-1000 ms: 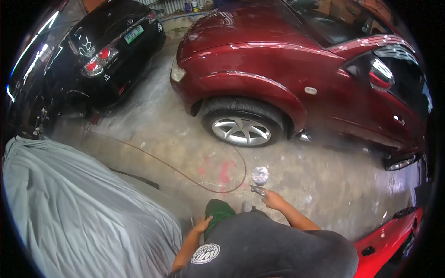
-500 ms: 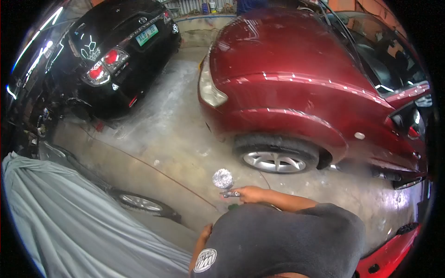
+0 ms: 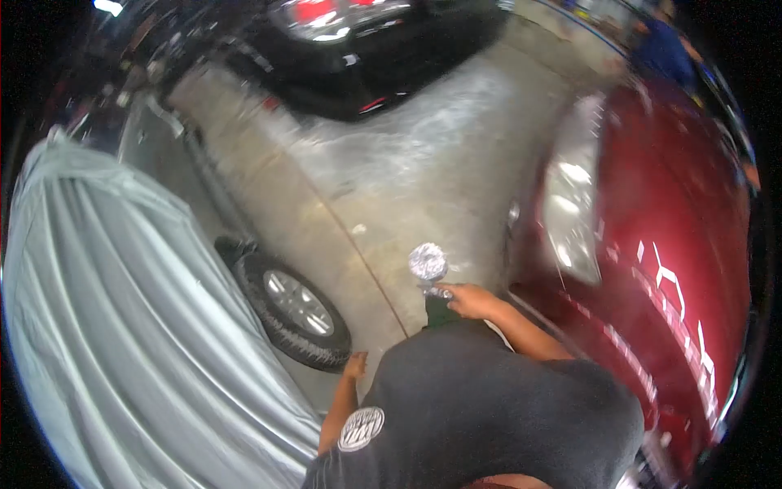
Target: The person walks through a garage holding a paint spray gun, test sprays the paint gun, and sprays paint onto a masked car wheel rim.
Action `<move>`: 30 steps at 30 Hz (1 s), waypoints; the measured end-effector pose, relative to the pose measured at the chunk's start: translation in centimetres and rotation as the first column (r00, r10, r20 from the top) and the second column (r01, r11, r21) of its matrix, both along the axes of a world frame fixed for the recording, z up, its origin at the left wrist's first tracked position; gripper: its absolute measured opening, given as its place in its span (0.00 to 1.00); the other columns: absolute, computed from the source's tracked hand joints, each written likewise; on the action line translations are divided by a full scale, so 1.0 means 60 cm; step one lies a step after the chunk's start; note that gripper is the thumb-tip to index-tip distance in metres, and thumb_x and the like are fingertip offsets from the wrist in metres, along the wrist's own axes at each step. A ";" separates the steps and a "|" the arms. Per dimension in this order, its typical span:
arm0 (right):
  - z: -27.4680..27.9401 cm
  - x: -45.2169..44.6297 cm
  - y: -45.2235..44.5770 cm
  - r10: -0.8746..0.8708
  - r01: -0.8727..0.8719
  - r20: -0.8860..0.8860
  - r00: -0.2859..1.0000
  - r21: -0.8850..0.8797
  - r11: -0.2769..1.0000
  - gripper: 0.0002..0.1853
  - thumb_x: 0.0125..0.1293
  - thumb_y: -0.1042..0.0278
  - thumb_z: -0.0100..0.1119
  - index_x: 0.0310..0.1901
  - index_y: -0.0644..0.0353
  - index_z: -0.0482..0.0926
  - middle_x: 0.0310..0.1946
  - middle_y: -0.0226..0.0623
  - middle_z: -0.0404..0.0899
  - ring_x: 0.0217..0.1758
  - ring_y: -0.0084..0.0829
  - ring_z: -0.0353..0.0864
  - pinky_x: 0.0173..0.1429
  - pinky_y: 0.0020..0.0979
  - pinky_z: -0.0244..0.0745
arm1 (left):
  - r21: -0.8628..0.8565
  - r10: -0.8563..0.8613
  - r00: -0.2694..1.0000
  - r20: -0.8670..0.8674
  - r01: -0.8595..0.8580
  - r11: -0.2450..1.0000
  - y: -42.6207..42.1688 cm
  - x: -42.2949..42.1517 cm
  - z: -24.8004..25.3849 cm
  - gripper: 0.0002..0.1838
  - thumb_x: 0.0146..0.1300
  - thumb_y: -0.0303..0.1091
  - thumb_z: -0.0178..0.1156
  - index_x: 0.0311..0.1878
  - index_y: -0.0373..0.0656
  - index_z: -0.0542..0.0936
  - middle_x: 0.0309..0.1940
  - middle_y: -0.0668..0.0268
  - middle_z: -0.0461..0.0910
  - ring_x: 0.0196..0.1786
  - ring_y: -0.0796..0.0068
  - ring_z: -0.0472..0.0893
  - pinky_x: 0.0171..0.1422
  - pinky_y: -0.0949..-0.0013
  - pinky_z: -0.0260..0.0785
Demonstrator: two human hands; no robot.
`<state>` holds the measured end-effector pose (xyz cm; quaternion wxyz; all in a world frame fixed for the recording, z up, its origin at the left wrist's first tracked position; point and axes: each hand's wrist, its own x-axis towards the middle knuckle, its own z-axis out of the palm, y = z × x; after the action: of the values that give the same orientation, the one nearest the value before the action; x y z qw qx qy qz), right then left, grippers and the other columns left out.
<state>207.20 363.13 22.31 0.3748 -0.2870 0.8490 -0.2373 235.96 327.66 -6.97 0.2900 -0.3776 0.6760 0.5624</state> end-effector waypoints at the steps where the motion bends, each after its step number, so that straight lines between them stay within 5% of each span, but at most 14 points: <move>1: 0.005 -0.050 -0.032 0.033 -0.033 -0.001 0.999 0.006 0.999 0.35 0.65 0.67 0.59 0.75 0.44 0.64 0.52 0.54 0.82 0.54 0.54 0.82 0.58 0.49 0.77 | -0.057 -0.040 0.999 0.016 0.041 0.998 -0.009 -0.011 -0.005 0.28 0.68 0.50 0.57 0.62 0.37 0.76 0.48 0.51 0.84 0.48 0.59 0.82 0.49 0.54 0.75; 7: 0.014 -0.307 -0.240 0.239 -0.239 0.010 0.971 -0.007 0.971 0.35 0.63 0.69 0.58 0.74 0.45 0.65 0.52 0.54 0.82 0.53 0.55 0.82 0.57 0.49 0.77 | -0.505 -0.459 0.888 -0.003 0.395 0.768 0.000 -0.081 -0.006 0.22 0.62 0.40 0.58 0.54 0.35 0.80 0.51 0.38 0.81 0.55 0.37 0.80 0.61 0.49 0.73; 9: 0.002 -0.379 -0.314 0.336 -0.337 -0.039 0.941 -0.034 0.941 0.35 0.62 0.70 0.58 0.73 0.45 0.66 0.52 0.53 0.82 0.53 0.55 0.82 0.57 0.49 0.77 | -0.535 -0.430 0.903 0.002 0.364 0.762 0.007 -0.111 0.010 0.21 0.65 0.39 0.54 0.56 0.37 0.80 0.52 0.37 0.80 0.57 0.37 0.79 0.62 0.49 0.72; 11: 0.000 -0.443 -0.401 0.397 -0.398 -0.032 0.917 -0.018 0.917 0.34 0.62 0.70 0.58 0.73 0.46 0.67 0.52 0.53 0.82 0.52 0.55 0.82 0.57 0.49 0.77 | -0.351 -0.133 0.991 0.017 0.130 0.927 -0.016 -0.141 -0.015 0.21 0.65 0.39 0.54 0.57 0.37 0.79 0.53 0.39 0.80 0.57 0.38 0.79 0.62 0.49 0.72; 15: -0.021 -0.544 -0.595 0.494 -0.505 -0.119 0.861 -0.093 0.858 0.34 0.64 0.69 0.59 0.73 0.48 0.67 0.52 0.55 0.82 0.51 0.54 0.83 0.56 0.47 0.77 | -0.218 0.111 0.993 0.046 -0.098 0.971 -0.127 -0.232 -0.028 0.22 0.65 0.39 0.53 0.58 0.39 0.79 0.54 0.41 0.80 0.58 0.39 0.79 0.63 0.49 0.71; 25: 0.001 -0.747 -1.058 0.521 -0.525 -0.101 0.848 -0.020 0.851 0.33 0.65 0.65 0.62 0.73 0.47 0.68 0.49 0.56 0.83 0.51 0.53 0.83 0.56 0.46 0.76 | -0.248 -0.021 1.000 0.004 0.021 0.968 -0.674 -0.503 0.007 0.23 0.66 0.38 0.53 0.63 0.41 0.78 0.57 0.48 0.81 0.60 0.44 0.79 0.66 0.49 0.70; 26: -0.004 -0.765 -1.095 0.529 -0.538 -0.132 0.838 -0.039 0.842 0.33 0.65 0.65 0.62 0.73 0.47 0.68 0.48 0.56 0.83 0.50 0.53 0.84 0.55 0.46 0.76 | -0.285 -0.078 0.997 -0.009 0.072 0.956 -0.745 -0.541 0.023 0.24 0.66 0.38 0.53 0.63 0.42 0.78 0.58 0.49 0.81 0.60 0.44 0.79 0.66 0.49 0.70; 27: 0.032 -0.789 -1.139 0.522 -0.520 -0.026 0.853 0.048 0.853 0.34 0.66 0.64 0.62 0.74 0.47 0.65 0.58 0.54 0.80 0.59 0.54 0.80 0.62 0.48 0.75 | -0.328 -0.149 0.989 -0.025 0.132 0.935 -0.813 -0.581 0.029 0.24 0.66 0.38 0.52 0.64 0.42 0.78 0.58 0.50 0.81 0.61 0.45 0.79 0.67 0.49 0.70; 30: 0.042 -0.861 -1.261 0.476 -0.477 0.038 0.879 0.050 0.877 0.33 0.66 0.64 0.62 0.73 0.48 0.66 0.57 0.55 0.80 0.60 0.54 0.80 0.62 0.48 0.75 | -0.592 -0.461 0.883 -0.093 0.323 0.739 -1.031 -0.713 0.004 0.25 0.68 0.40 0.53 0.65 0.41 0.77 0.57 0.51 0.81 0.59 0.47 0.80 0.65 0.50 0.70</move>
<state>155.55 287.45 24.82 0.4402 -0.4731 0.7542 -0.1166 193.21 265.83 -6.72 0.1974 -0.2249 0.9041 0.3051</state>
